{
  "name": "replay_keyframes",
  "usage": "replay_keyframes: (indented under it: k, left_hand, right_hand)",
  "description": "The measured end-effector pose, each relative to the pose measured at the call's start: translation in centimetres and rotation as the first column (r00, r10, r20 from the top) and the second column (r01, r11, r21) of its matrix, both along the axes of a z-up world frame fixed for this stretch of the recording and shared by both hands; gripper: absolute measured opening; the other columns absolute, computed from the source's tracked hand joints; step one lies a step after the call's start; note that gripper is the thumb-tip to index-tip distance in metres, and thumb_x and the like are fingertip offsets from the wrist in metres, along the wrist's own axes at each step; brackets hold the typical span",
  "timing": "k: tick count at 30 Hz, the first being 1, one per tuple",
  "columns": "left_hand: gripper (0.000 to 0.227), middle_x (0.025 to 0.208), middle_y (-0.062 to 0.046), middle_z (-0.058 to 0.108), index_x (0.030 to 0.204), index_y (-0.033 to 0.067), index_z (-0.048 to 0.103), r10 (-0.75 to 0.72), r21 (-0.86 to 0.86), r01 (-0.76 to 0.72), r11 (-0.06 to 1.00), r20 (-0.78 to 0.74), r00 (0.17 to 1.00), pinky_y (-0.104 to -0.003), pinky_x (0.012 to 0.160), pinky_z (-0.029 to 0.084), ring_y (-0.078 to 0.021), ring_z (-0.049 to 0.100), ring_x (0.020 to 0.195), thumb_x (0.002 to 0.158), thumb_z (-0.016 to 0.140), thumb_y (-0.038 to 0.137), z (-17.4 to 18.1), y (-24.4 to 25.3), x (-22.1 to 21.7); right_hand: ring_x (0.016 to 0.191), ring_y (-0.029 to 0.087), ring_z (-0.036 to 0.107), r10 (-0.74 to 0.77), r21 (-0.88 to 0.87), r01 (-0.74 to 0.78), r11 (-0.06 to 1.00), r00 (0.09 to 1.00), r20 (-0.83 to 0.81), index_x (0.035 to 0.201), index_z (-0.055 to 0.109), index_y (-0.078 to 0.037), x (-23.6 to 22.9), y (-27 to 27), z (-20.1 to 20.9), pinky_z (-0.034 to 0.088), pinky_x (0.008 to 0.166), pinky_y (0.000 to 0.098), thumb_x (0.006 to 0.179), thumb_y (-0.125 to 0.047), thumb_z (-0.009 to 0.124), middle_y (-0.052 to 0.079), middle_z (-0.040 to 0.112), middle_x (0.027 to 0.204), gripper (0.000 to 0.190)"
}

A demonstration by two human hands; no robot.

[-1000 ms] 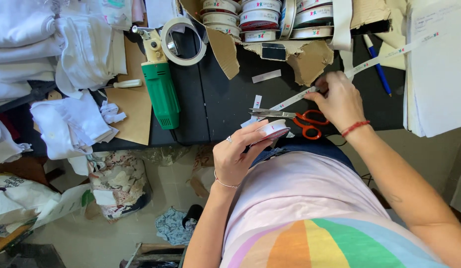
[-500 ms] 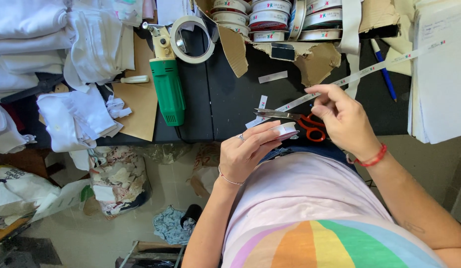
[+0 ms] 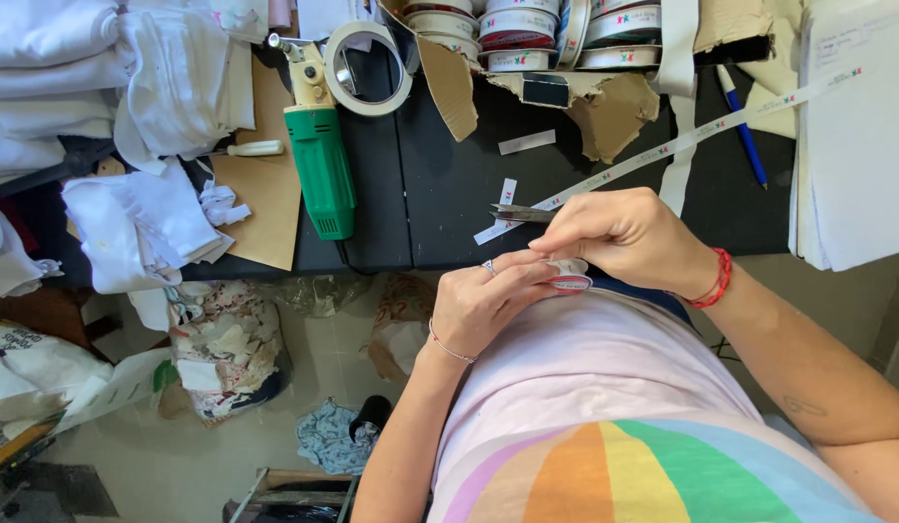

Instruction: The person writes in a notebook with a blue pen, then picks up a roll of rubber bands from a cardboard box. They unroll a length of the rubber band and use scissors to cut it into small pieces, repeating this process several times.

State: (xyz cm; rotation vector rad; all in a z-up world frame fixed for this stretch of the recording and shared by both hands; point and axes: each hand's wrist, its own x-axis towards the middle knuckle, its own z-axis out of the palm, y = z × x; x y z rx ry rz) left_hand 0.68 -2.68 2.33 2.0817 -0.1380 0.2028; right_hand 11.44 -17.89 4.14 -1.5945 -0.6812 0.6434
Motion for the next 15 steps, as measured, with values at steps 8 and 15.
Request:
replay_keyframes:
  k: [8,15]
  left_hand:
    - [0.009,0.077,0.008,0.063,0.090,0.0245,0.061,-0.015,-0.038,0.011,0.999,-0.107,0.994,-0.024,0.050,0.048,-0.0195,0.058,0.050,0.082,0.057,0.022,-0.2,-0.1,-0.4]
    - [0.017,0.078,0.009,0.064,0.094,0.0252,0.059,0.076,-0.027,-0.080,0.996,-0.131,0.988,-0.022,0.056,0.050,-0.0162,0.063,0.059,0.077,0.062,0.024,0.0,0.2,0.0]
  right_hand:
    - [0.062,0.009,0.056,0.124,-0.039,-0.130,0.991,0.984,-0.126,0.081,0.070,-0.008,0.2,-0.8,-1.5,0.046,0.057,0.0237,0.073,-0.001,0.061,0.004,0.066,0.077,0.015]
    - [0.082,0.016,0.061,0.119,-0.097,-0.144,0.985,0.966,-0.229,0.104,0.059,-0.009,0.0,-1.1,-0.2,0.051,0.067,0.0258,0.067,-0.008,0.067,0.008,0.064,0.094,0.038]
